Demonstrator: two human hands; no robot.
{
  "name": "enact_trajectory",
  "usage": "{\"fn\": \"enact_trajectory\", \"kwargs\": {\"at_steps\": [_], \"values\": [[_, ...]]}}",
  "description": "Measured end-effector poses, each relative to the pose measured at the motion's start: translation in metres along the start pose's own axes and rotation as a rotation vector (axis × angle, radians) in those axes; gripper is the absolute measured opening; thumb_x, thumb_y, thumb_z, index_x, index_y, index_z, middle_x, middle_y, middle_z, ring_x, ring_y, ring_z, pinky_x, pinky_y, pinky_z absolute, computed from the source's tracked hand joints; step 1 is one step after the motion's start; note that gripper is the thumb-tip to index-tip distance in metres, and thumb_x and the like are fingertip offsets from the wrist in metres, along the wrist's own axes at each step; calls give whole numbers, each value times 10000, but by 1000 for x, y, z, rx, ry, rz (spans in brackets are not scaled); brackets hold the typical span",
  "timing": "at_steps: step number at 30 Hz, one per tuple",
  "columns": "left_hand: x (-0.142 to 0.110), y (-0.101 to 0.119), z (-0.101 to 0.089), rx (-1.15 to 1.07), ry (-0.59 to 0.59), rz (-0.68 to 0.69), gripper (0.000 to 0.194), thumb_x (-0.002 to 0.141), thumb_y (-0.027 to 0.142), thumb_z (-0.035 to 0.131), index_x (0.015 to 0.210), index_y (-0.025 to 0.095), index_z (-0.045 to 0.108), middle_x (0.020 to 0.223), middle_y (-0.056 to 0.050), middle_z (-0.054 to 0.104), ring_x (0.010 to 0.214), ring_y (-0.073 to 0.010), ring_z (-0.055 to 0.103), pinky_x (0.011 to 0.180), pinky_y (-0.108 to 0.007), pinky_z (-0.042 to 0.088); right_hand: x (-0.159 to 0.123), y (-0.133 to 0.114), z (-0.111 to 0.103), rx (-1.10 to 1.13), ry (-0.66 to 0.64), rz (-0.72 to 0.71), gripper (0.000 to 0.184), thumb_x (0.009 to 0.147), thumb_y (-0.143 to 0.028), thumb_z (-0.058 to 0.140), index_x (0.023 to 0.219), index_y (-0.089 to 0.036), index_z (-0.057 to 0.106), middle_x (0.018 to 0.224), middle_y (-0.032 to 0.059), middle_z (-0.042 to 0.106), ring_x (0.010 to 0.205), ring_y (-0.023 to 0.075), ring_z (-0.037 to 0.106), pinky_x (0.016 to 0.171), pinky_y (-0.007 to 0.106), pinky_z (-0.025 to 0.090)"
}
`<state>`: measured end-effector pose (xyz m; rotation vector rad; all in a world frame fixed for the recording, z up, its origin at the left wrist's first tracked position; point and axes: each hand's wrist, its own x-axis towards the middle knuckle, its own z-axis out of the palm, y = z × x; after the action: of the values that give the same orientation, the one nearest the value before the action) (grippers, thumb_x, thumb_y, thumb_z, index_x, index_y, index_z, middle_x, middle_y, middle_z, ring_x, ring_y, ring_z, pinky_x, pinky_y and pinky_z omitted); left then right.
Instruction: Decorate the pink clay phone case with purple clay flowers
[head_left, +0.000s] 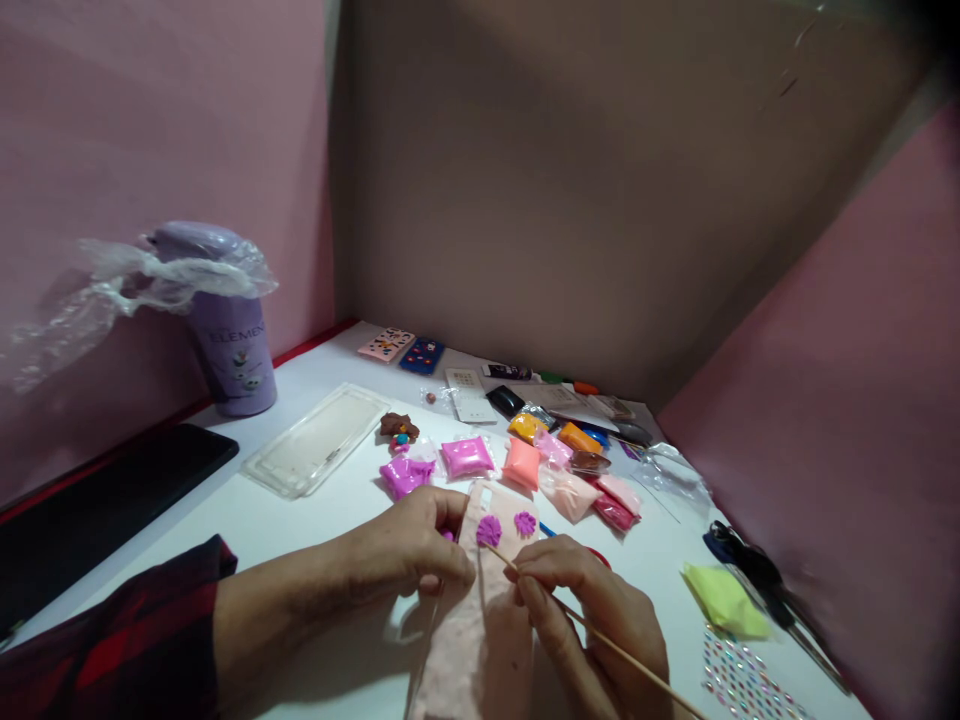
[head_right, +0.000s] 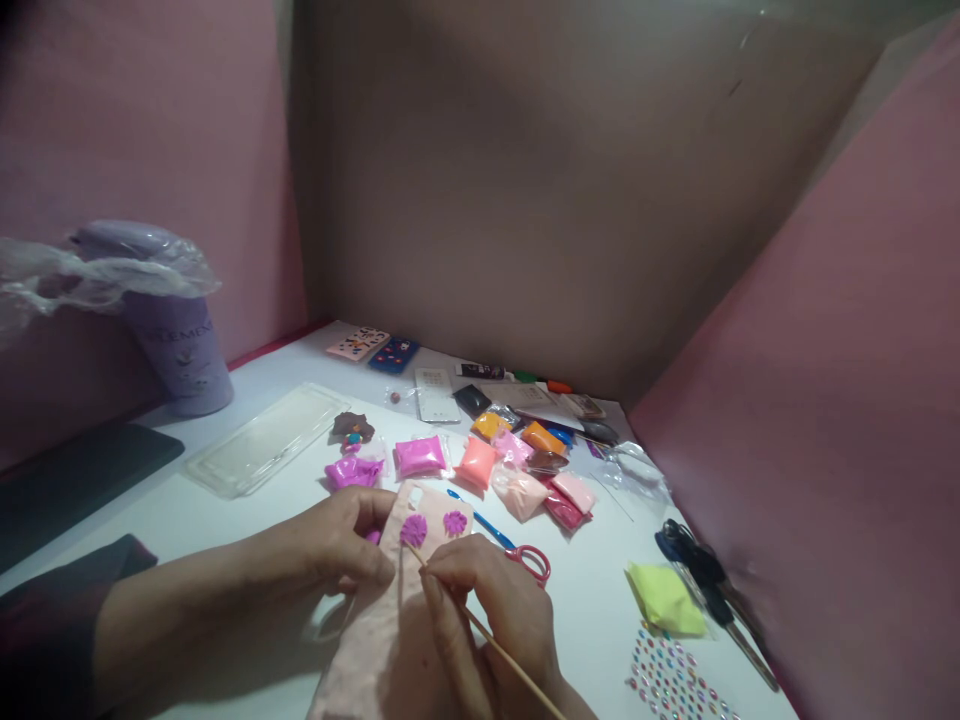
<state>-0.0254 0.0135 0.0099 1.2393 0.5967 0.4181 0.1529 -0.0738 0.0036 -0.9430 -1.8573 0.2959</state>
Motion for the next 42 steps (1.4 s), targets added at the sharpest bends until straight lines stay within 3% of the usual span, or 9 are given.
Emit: {"fn": "enact_trajectory", "kwargs": {"at_steps": [18,25,29,33,37,42], "values": [[-1,5,4,-1,24,-24,362,541,59,552,874,115,681,603,31,540,423,-36,337,388,-190,183,-1,0,-2,-14,9,-8,213,820,-9,487,920,-175,576,777,46,618,748,168,610,647,292,498],[-2,6,3,-3,15,-28,348,542,58,549,859,116,678,591,32,536,416,-35,320,394,-200,175,0,1,-3,-33,-49,-9,179,822,-18,495,898,-163,568,780,59,602,738,172,609,630,295,502],[-2,4,3,-57,15,-44,305,536,61,552,813,125,666,558,46,498,419,-40,310,405,-204,172,0,-2,-3,-21,-10,5,167,838,-47,493,900,-173,582,772,55,615,724,174,614,623,298,506],[-1,1,3,-63,20,-52,259,520,56,555,754,123,643,563,42,491,426,-44,320,400,-209,163,-4,-4,-3,10,87,131,162,911,-162,444,864,-207,592,753,60,620,714,189,615,576,298,506],[-1,1,3,-50,16,-51,271,523,66,560,773,119,649,566,38,497,425,-45,320,400,-211,166,-8,-6,-2,8,85,221,174,937,-207,424,883,-206,590,787,74,625,745,196,614,632,324,520],[1,1,0,-9,20,-49,242,528,72,558,752,127,632,570,38,503,410,-43,313,389,-213,170,-5,-2,0,24,96,151,166,918,-166,440,841,-193,585,756,49,626,699,171,615,621,295,507]]}}
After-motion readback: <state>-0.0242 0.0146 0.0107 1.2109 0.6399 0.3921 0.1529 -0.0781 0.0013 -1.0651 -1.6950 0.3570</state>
